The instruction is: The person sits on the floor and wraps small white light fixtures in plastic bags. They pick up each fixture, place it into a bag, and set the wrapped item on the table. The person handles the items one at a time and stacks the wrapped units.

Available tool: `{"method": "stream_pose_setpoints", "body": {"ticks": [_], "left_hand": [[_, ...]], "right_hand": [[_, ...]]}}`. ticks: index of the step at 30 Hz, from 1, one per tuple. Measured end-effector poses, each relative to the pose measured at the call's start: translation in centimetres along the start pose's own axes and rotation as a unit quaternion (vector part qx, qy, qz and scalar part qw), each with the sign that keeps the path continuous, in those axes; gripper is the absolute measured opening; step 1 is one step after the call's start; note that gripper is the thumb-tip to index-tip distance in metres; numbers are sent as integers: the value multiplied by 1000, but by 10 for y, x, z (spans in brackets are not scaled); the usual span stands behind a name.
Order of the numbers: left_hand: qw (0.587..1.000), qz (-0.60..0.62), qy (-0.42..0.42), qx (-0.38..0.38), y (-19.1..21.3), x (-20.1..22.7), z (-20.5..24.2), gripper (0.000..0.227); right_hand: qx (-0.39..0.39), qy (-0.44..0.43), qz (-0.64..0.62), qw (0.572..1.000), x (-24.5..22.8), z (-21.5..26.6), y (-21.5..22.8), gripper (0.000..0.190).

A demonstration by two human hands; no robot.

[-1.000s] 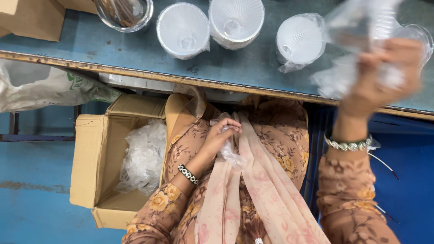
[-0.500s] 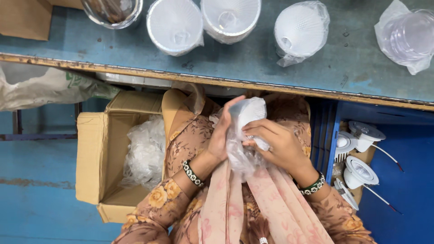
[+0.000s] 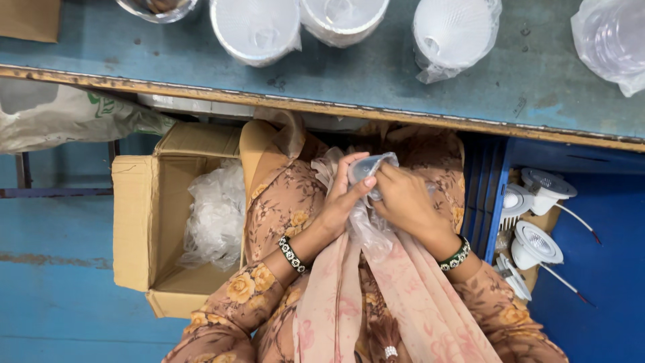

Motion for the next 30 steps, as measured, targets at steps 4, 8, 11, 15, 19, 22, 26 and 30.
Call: {"method": "stream_pose_setpoints", "body": {"ticks": [4, 8, 11, 15, 19, 22, 26, 30], "left_hand": [[999, -41, -12, 7, 6, -7, 0, 63], [1000, -3, -4, 23, 16, -15, -9, 62], [998, 10, -21, 56, 29, -11, -14, 58], [984, 126, 23, 124, 59, -16, -18, 56], [979, 169, 0, 114, 61, -12, -14, 56], [990, 133, -37, 42, 44, 0, -14, 59], [995, 78, -42, 45, 41, 3, -15, 60], [995, 51, -63, 55, 43, 12, -16, 64]], "right_hand": [[-3, -15, 0, 1000, 8, 5, -11, 28], [-12, -9, -5, 1000, 3, -1, -7, 28], [-7, -43, -71, 997, 3, 0, 5, 18], [19, -47, -255, 966, 2, -2, 20, 12], [-41, 1, -327, 944, -13, 1, 14, 10], [-120, 27, -369, 921, -23, 7, 5, 11], [-147, 13, -412, 899, -14, 18, 10, 13], [-104, 28, -351, 930, -12, 16, 25, 11]]}}
Point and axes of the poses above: each hand's wrist, its own z-axis away from the middle knuckle, its own y-axis out of the back of the hand, x = y × z, the point moved 10 cm from there along -z, towards the middle knuckle, and after that the axes turned 9 degrees about y, right-handed, at the moved point
